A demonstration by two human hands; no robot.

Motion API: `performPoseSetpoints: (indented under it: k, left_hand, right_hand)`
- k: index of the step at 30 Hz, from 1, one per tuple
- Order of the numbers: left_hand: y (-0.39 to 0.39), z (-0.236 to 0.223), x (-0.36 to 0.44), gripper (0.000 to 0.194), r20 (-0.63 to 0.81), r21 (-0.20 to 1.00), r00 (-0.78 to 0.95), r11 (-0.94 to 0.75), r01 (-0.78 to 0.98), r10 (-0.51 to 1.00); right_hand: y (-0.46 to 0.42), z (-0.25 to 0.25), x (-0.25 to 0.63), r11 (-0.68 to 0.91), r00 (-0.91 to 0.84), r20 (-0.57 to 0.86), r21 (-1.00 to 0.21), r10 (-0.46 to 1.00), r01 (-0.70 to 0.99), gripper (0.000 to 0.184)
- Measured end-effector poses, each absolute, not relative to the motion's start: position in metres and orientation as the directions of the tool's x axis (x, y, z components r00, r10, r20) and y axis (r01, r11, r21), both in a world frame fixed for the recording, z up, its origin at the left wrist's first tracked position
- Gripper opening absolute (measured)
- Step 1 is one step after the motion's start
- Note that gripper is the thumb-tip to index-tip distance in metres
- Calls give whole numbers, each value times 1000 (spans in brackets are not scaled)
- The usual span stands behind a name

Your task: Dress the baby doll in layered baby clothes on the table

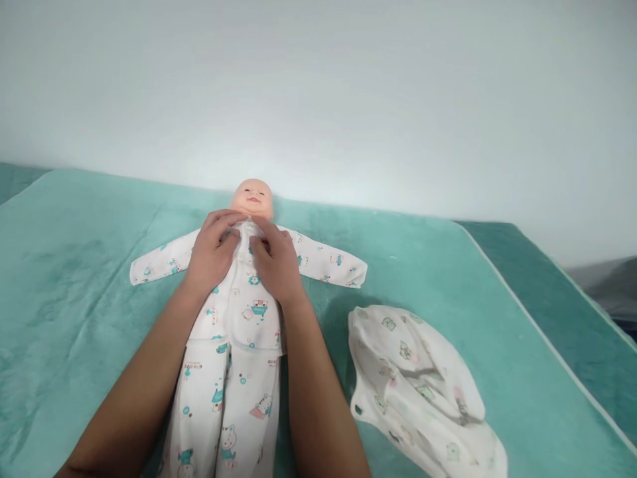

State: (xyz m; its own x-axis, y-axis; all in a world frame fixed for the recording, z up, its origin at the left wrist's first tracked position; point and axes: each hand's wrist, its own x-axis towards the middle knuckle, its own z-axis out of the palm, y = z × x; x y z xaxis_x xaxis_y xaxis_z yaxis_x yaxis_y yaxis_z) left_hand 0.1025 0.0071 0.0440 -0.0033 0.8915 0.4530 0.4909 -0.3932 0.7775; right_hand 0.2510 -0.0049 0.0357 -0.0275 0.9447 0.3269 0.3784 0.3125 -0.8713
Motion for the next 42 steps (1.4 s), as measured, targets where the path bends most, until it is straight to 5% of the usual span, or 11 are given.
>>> performPoseSetpoints:
  k: [11,22,42]
  left_hand:
    - [4,43,103,21,427,783,-60,-336,523,902]
    - [0,38,100,33,471,757,-14,-395,520,882]
    - [-2,41,98,30,467,764,5,-406,501,884]
  right_hand:
    - [-5,34,247,310,24,331,-904,943,293,31]
    - [-4,39,252,340,-116,324,-821,939,459,42]
    - [-2,31,248,318,-14,320,-934,947,164,23]
